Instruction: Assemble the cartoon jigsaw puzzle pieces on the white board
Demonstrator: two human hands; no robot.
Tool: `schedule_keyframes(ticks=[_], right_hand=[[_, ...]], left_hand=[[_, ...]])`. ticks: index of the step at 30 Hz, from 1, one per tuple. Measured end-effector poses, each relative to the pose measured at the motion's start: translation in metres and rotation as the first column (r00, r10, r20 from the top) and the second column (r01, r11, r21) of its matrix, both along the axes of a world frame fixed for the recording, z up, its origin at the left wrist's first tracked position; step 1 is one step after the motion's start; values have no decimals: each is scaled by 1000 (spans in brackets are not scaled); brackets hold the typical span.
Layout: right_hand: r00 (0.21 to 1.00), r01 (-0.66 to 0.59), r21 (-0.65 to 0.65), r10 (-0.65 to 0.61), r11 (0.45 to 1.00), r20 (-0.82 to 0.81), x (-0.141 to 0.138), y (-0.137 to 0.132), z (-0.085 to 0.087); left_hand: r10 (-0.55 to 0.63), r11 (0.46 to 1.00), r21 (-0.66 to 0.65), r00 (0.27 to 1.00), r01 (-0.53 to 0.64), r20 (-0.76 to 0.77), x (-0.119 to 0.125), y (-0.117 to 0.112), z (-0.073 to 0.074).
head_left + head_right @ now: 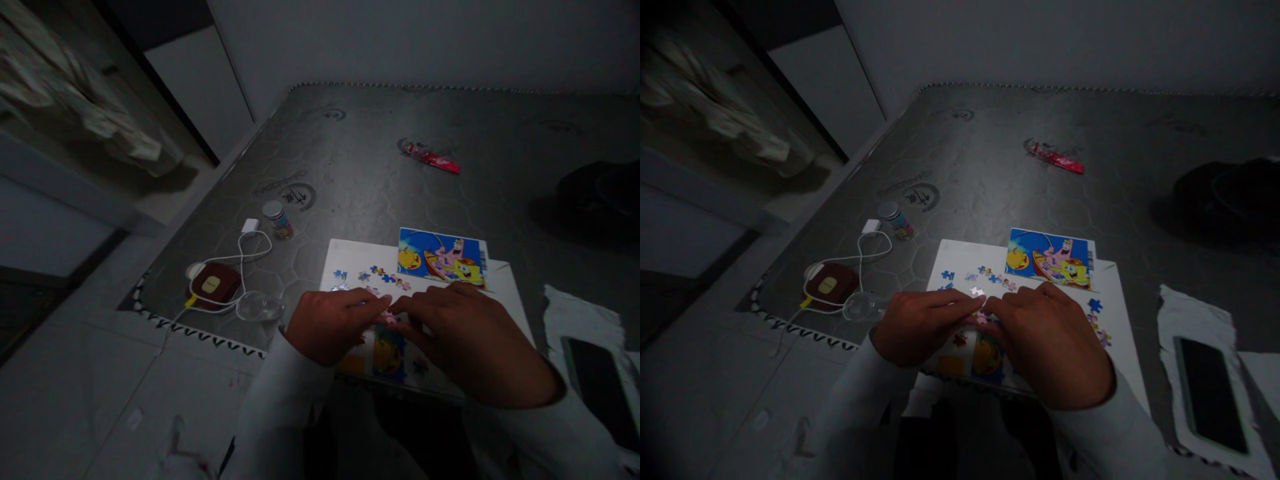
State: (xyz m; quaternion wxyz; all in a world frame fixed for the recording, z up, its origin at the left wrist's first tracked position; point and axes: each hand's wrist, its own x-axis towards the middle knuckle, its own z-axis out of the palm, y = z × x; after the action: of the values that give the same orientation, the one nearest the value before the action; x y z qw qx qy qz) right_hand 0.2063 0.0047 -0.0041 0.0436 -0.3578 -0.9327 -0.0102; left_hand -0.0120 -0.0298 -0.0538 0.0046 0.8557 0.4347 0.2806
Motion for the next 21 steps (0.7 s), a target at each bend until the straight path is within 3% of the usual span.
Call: schedule_keyframes(ticks=[5, 12, 21], right_hand=[[999, -8, 5, 8, 1000, -36, 3, 1, 0], [998, -8, 41, 10, 999, -55, 10, 4, 3], [998, 6, 39, -3, 999, -56, 11, 3, 3]], left_hand=[[-4, 999, -33, 996, 7, 86, 0, 0, -3], [59, 996, 60, 988, -69, 145, 3, 0, 7], [116, 988, 86, 988, -125, 103, 5, -1, 9]])
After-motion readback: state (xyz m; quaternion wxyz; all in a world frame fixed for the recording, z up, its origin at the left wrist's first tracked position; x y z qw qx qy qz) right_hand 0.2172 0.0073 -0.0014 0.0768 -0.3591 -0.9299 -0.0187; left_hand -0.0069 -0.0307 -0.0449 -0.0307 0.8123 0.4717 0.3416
